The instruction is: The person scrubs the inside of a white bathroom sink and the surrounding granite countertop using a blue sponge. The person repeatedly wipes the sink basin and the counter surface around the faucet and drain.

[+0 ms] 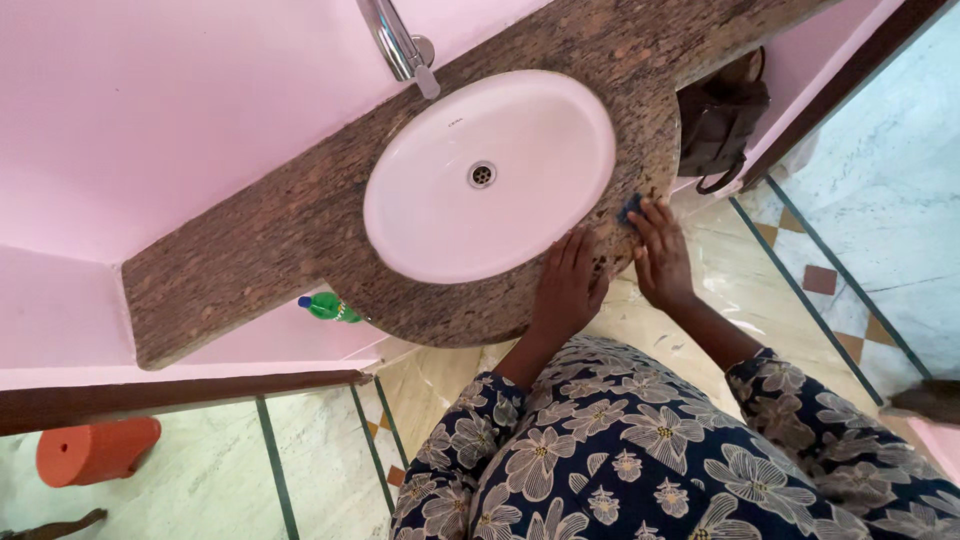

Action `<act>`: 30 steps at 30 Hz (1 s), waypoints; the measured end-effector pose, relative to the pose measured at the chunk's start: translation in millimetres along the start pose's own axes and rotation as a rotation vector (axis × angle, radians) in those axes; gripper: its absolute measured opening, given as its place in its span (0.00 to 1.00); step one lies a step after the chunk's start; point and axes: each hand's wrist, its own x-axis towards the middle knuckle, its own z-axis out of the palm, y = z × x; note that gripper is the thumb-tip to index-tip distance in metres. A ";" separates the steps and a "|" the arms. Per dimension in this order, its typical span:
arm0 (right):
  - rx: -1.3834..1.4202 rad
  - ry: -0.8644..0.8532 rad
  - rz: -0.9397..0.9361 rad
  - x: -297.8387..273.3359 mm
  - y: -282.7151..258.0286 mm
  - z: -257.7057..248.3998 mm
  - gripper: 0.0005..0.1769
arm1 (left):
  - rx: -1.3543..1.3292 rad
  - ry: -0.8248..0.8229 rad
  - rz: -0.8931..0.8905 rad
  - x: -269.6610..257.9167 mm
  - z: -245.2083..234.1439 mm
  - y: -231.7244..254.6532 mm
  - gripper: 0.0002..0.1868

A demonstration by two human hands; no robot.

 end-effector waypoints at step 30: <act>-0.307 -0.740 -0.878 37.3 -293.1 230.8 0.32 | -0.233 0.634 -0.703 -227.3 -152.6 -121.9 0.34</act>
